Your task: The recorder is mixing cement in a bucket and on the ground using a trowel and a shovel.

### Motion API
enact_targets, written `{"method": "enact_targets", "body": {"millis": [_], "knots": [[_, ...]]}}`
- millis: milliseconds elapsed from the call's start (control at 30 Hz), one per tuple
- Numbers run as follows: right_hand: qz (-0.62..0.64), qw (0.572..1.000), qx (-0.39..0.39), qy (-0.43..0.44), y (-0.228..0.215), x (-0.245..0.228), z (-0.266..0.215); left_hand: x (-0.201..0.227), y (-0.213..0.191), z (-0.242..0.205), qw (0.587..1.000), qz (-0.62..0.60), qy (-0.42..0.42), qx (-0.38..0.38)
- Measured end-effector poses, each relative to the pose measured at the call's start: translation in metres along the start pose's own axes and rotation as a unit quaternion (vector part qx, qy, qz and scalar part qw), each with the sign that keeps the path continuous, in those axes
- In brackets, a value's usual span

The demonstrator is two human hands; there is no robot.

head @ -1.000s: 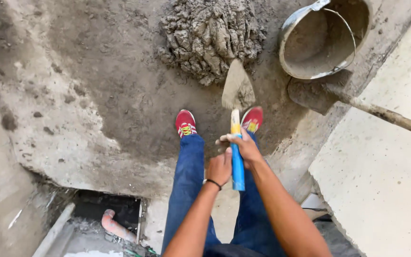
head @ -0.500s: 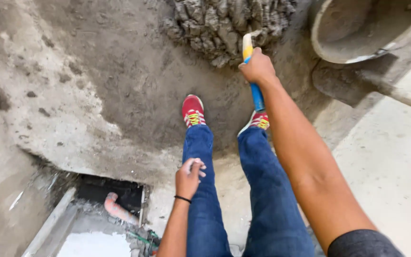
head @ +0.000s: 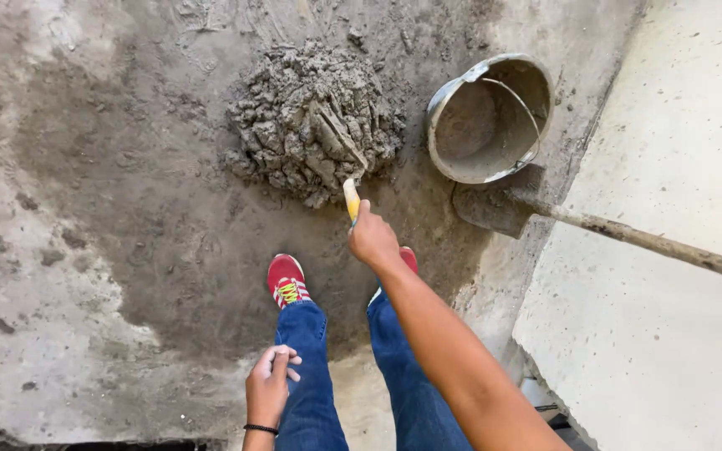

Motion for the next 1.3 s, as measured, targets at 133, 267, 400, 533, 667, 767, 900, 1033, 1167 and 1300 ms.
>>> {"method": "enact_targets", "body": {"millis": [133,267,400,533,667,767,900,1033,1167,1300], "knots": [[0.007,0.999,-0.023,-0.027,0.055,0.03,0.043,-0.01,-0.003,-0.001,1.0,-0.013,0.026,0.0],[-0.033,0.998,-0.015,-0.056,0.051,0.022,0.027,-0.009,-0.016,-0.002,0.998,-0.011,0.056,0.007],[0.037,0.997,0.058,-0.03,-0.014,-0.024,-0.017,-0.034,-0.026,-0.001,0.999,-0.026,0.025,0.017],[0.008,0.997,0.077,0.003,0.016,0.035,0.07,-0.032,-0.032,-0.007,0.999,-0.029,0.028,0.02],[-0.094,0.995,-0.018,-0.007,0.007,0.038,0.087,-0.017,-0.037,-0.016,0.999,-0.039,0.014,0.03],[-0.024,0.998,0.051,0.011,0.002,0.024,0.018,-0.026,-0.037,-0.012,0.999,-0.052,0.002,0.014],[-0.016,0.998,0.056,-0.013,0.051,0.034,0.059,-0.033,-0.032,-0.009,0.998,-0.06,-0.023,0.019],[-0.039,0.998,0.022,-0.032,0.056,0.018,0.041,-0.015,-0.036,-0.014,0.997,-0.071,0.012,0.005],[0.042,0.996,0.078,-0.004,0.029,-0.011,-0.012,-0.034,-0.034,-0.002,0.998,-0.058,-0.02,-0.001],[0.032,0.998,0.062,-0.013,0.062,0.017,0.022,-0.021,-0.038,-0.008,0.999,-0.047,-0.008,-0.006]]}}
Point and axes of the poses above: each hand's wrist, its own z-axis towards the middle knuckle, its own y-axis out of the palm, x = y × z, the point moved 5 cm from there along z, towards the middle knuckle, and after that the axes turned 1 degree about -y, right-handed, at the moved point
